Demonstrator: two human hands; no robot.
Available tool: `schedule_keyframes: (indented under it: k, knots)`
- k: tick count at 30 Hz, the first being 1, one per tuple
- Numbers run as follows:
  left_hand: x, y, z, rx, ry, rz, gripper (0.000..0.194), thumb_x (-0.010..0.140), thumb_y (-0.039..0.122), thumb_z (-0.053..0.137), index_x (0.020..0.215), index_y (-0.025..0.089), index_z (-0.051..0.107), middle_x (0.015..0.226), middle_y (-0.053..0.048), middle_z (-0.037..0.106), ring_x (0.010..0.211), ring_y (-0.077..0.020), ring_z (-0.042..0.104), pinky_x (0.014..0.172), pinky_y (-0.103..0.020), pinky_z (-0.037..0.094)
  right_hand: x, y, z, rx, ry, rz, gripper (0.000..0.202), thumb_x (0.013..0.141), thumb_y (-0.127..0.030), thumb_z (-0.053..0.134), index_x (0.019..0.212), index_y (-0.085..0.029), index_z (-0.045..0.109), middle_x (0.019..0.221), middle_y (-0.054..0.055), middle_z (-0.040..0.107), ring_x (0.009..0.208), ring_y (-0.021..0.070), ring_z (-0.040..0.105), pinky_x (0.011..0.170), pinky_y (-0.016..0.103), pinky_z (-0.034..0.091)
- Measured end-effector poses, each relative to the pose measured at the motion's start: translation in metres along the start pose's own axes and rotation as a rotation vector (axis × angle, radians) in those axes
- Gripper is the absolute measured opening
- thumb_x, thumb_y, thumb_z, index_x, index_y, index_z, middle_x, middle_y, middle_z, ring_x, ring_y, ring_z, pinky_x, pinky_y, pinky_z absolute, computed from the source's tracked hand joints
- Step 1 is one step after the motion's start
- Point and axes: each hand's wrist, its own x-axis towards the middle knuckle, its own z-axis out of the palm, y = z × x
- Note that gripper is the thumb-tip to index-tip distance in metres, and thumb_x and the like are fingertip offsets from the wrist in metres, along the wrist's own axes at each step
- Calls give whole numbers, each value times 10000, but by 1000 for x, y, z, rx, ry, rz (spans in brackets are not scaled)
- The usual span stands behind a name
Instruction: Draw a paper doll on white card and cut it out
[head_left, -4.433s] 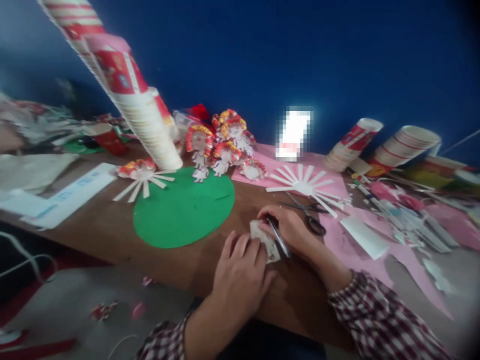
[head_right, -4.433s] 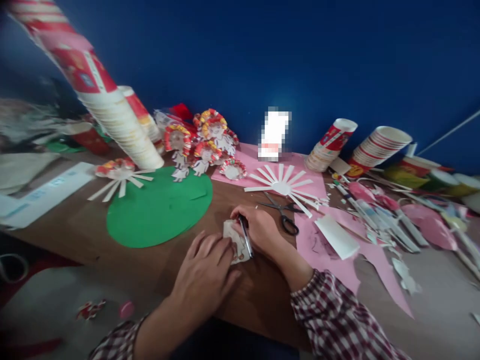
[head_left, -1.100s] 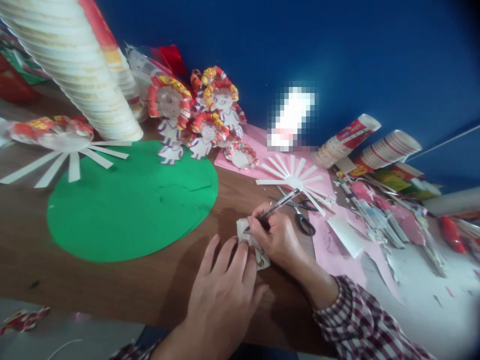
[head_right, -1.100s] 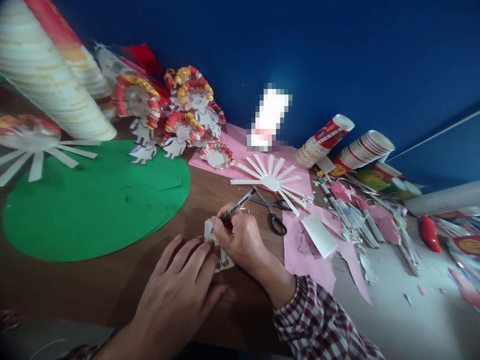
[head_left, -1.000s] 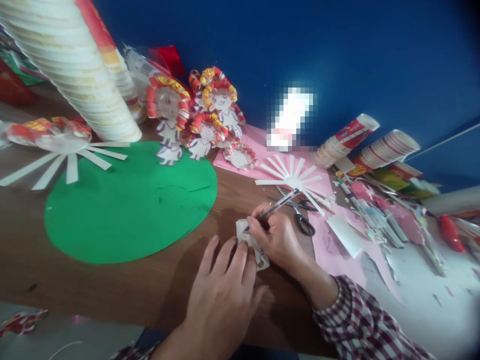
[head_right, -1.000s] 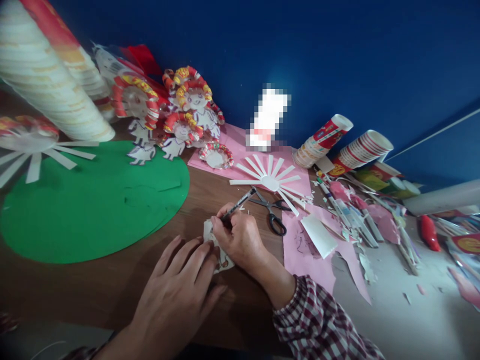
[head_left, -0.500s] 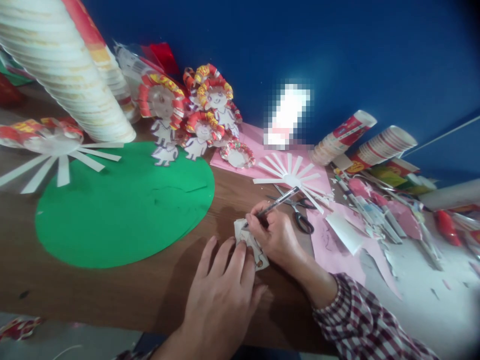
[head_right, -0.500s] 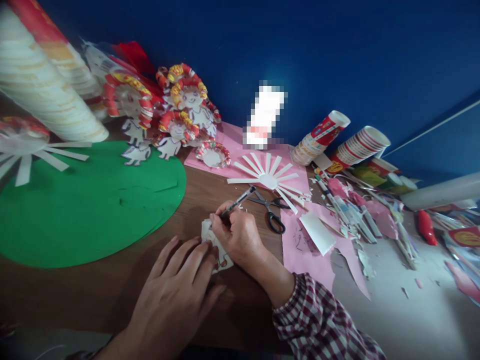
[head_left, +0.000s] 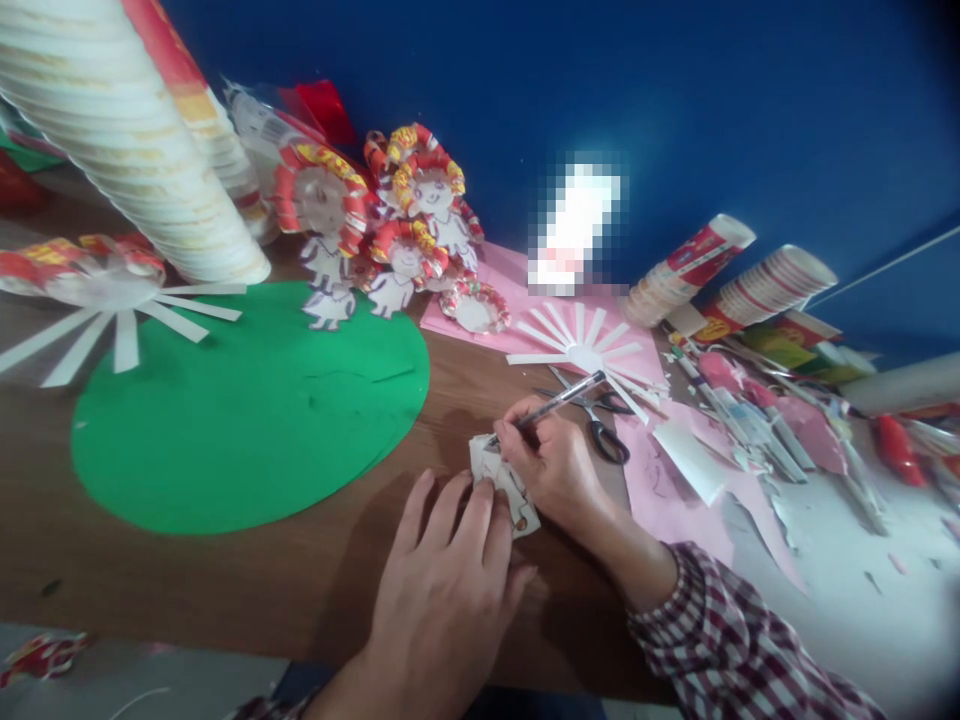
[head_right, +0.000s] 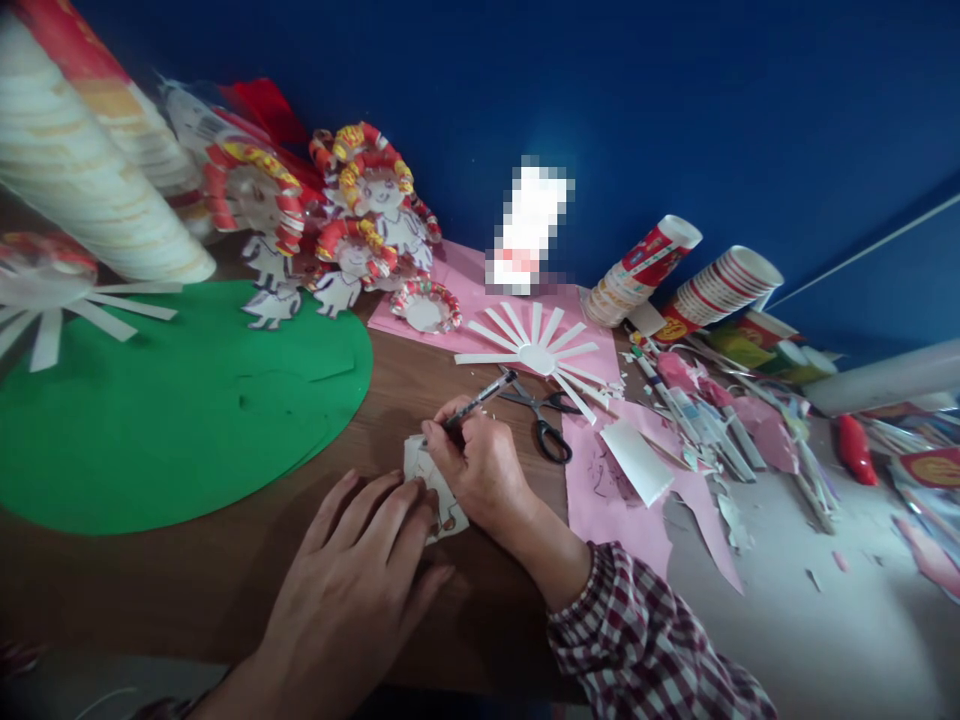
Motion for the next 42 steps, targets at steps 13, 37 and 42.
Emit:
schedule_keyframes:
  k: [13, 37, 42]
  knots:
    - [0, -2, 0, 0, -3, 11, 374, 860, 360, 520, 1137, 127, 613, 1178, -108, 620, 1134, -304, 512, 1061, -521, 289, 0, 2, 1, 1, -2, 15, 179, 887, -302, 503, 756, -186, 540, 658, -8, 578, 591, 115, 536, 599, 215, 402]
    - [8, 7, -13, 153, -108, 29, 262, 842, 359, 565, 1027, 180, 611, 1071, -71, 623, 1108, -267, 502, 1097, -523, 213, 9, 19, 6, 623, 67, 105, 228, 848, -404, 539, 757, -198, 504, 528, -49, 524, 458, 90, 459, 459, 193, 362]
    - [15, 10, -24, 213, -170, 95, 227, 834, 367, 583, 984, 203, 628, 1042, -63, 614, 1073, -259, 504, 1057, -504, 278, 13, 23, 4, 697, 114, 103, 241, 826, -406, 558, 725, -192, 517, 511, -46, 532, 437, 84, 453, 433, 186, 349]
